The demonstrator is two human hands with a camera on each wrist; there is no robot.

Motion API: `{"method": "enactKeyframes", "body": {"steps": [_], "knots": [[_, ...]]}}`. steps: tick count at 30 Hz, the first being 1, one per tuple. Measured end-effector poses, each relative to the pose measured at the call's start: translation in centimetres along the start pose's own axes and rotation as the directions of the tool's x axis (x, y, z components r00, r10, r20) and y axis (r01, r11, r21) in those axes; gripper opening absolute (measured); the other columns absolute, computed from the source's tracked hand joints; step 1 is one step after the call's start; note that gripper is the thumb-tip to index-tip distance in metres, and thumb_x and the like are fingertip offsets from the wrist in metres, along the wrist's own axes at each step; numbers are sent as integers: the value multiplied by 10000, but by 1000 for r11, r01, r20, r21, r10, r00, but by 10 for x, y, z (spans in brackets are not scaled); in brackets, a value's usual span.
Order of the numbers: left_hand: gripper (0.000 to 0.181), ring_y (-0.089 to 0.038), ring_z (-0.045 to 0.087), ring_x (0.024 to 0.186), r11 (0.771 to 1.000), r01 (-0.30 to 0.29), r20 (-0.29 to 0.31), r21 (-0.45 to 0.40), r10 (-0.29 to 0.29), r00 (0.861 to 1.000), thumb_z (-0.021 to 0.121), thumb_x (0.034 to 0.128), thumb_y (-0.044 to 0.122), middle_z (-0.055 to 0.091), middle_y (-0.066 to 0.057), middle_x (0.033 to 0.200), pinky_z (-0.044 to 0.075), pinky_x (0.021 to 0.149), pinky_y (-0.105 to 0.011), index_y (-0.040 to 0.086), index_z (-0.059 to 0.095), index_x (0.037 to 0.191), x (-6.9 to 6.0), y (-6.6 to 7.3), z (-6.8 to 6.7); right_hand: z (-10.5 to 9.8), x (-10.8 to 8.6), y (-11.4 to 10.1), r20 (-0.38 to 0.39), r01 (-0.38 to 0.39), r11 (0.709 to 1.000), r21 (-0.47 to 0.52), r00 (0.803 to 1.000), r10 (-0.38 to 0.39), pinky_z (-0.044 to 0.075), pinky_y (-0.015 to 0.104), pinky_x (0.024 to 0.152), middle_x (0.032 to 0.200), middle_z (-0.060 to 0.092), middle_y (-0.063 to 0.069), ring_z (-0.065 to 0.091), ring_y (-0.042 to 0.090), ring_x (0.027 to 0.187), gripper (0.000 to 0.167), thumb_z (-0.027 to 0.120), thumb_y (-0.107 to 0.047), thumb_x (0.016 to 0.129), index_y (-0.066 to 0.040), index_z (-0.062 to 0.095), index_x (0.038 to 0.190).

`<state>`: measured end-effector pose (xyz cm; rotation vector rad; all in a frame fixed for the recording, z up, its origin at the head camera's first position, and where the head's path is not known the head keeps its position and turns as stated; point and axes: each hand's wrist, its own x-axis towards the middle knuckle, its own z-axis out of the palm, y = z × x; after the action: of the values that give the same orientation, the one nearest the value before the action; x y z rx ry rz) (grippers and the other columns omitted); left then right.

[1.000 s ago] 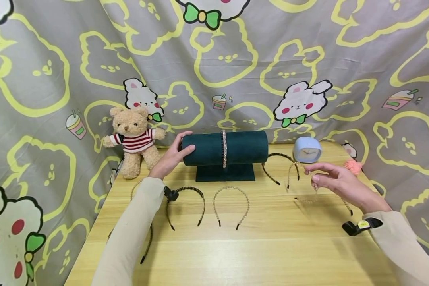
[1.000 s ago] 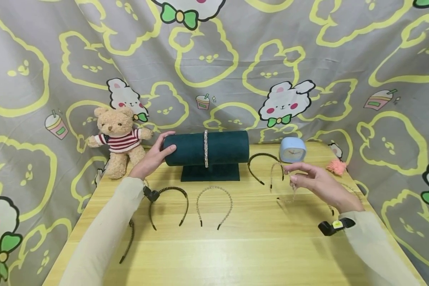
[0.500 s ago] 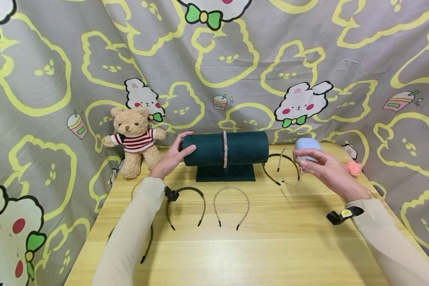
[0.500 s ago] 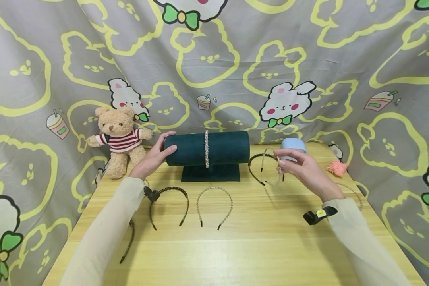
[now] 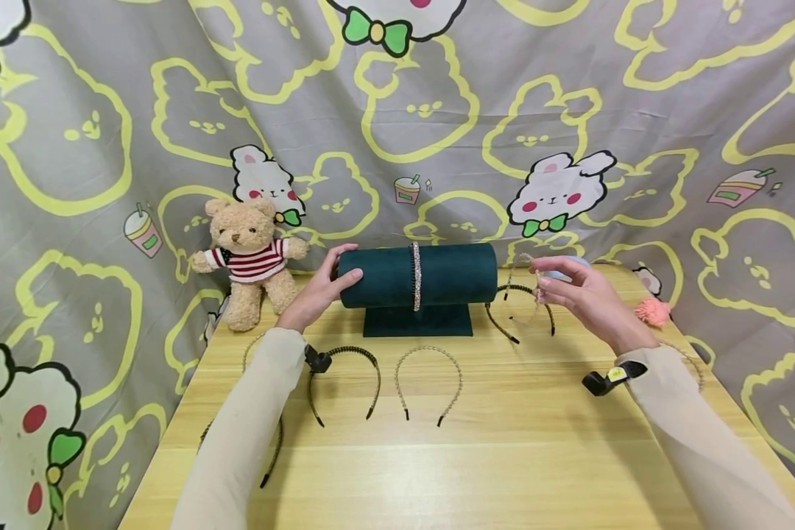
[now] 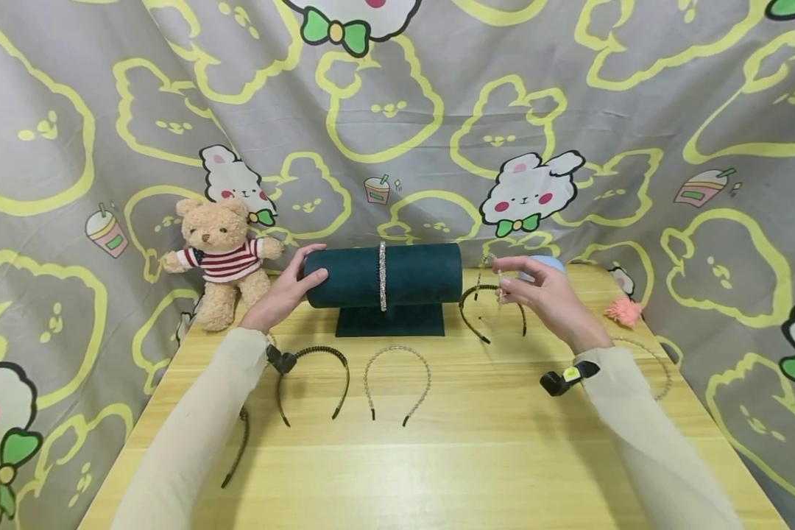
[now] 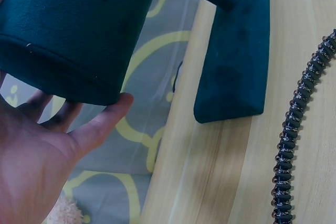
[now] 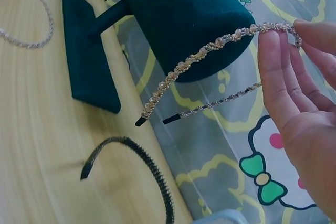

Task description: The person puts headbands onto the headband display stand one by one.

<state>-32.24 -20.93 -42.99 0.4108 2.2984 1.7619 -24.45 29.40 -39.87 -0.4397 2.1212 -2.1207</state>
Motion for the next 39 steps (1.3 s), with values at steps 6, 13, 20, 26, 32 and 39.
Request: {"method": "enactKeyframes", "body": {"steps": [6,13,20,26,32,39], "knots": [[671,-372,189,1671,1000,0,2,-6,0,1000,677,1054,554,-29,41,1840,308,1255,-735,484,341,1631,-1,0,-1,13,15,-2,-38,-8,1000,-14,999,7,633,262,914,1350,626,37,724,151,956,308,672,-104,1090,-93,694,1398],[680,-372,184,1675,1000,0,4,14,0,1000,674,1049,575,-15,48,1841,294,1253,-752,502,333,1632,-1,0,0,22,30,-4,-47,-53,998,-39,998,51,628,265,937,1417,579,54,704,187,992,403,686,-177,1092,-56,618,1470],[682,-379,188,1673,1000,1,4,5,-1,1000,689,1036,587,-6,35,1840,315,1251,-737,511,346,1620,0,0,-1,29,42,-4,-39,-59,998,-31,998,57,634,270,936,1435,538,86,692,178,1014,473,704,-180,1081,-5,572,1500],[674,-369,174,1680,1000,3,5,16,-3,1000,681,1039,592,-17,52,1840,312,1248,-743,520,343,1618,1,-2,-2,34,50,-7,-28,-46,999,-16,999,46,636,270,922,1416,576,38,686,156,1064,503,691,-166,1088,-25,533,1545],[668,-363,158,1685,1000,3,4,20,-3,1000,672,1048,582,-28,52,1841,301,1252,-747,516,339,1623,1,-2,-2,39,56,-8,-44,-62,998,-2,997,62,639,281,901,1387,594,42,705,149,1013,550,704,-173,1082,-7,508,1568],[675,-367,164,1681,1000,1,2,22,-1,1000,682,1034,604,-29,61,1838,304,1251,-746,534,344,1614,0,-1,-1,42,60,-9,-49,-80,995,-61,996,77,618,232,930,1383,588,37,710,114,1038,523,709,-207,1081,-10,556,1540]]}}
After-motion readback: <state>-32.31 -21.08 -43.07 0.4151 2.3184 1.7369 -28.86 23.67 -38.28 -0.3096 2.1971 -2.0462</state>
